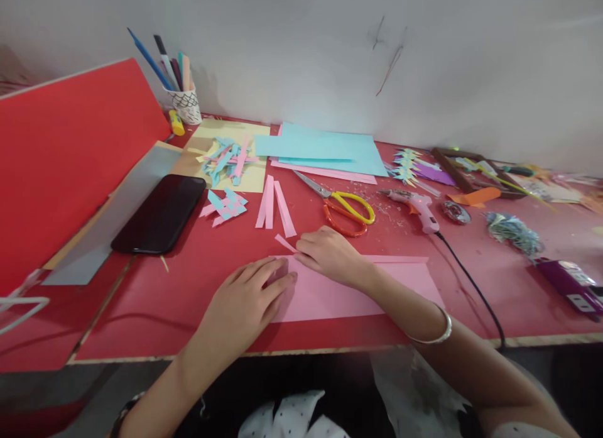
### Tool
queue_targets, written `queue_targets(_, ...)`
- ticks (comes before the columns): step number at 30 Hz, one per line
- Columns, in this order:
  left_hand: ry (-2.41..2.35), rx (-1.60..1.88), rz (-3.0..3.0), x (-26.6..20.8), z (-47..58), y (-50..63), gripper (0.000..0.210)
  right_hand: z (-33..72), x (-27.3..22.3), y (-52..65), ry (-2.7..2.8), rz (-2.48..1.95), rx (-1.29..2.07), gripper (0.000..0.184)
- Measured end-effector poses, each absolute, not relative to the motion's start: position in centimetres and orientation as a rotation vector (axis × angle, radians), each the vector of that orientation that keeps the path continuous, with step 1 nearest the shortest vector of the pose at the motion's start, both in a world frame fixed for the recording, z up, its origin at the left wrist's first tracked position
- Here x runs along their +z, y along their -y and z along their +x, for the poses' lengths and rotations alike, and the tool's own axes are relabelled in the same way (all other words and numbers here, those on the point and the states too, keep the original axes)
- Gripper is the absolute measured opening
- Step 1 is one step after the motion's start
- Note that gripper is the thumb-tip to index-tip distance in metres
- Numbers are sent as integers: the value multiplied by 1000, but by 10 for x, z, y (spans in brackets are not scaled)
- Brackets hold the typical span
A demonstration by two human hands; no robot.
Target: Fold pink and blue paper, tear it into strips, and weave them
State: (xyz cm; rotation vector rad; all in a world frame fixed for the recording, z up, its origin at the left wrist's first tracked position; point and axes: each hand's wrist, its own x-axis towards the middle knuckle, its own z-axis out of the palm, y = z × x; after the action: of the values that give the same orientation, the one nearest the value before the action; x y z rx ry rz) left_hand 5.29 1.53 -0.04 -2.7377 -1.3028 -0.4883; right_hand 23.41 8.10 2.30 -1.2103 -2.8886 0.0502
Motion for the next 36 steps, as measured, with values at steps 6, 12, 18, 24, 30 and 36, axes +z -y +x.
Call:
queue_targets(6, 1282, -517, -2718, 0, 54, -15, 35, 234, 19, -80, 2984, -1220, -98, 24)
queue_targets(12, 1285, -533, -2700, 1, 54, -14, 34, 238, 21, -81, 2875, -1317, 41, 29)
queue_targets(18, 1304, -523, -2706, 1, 54, -14, 33, 250, 25, -79, 2885, -1257, 30, 31)
queue_targets(24, 1347, -469, -2748, 3, 55, -13, 33, 249, 26, -80, 2949, -1264, -22, 30)
queue_targets(30, 1330, -425, -2757, 3, 54, -13, 35, 250, 21, -80, 2885, -1387, 10, 28)
queue_targets(36, 1351, -399, -2753, 2, 53, -12, 35, 263, 25, -80, 2860, -1234, 98, 29)
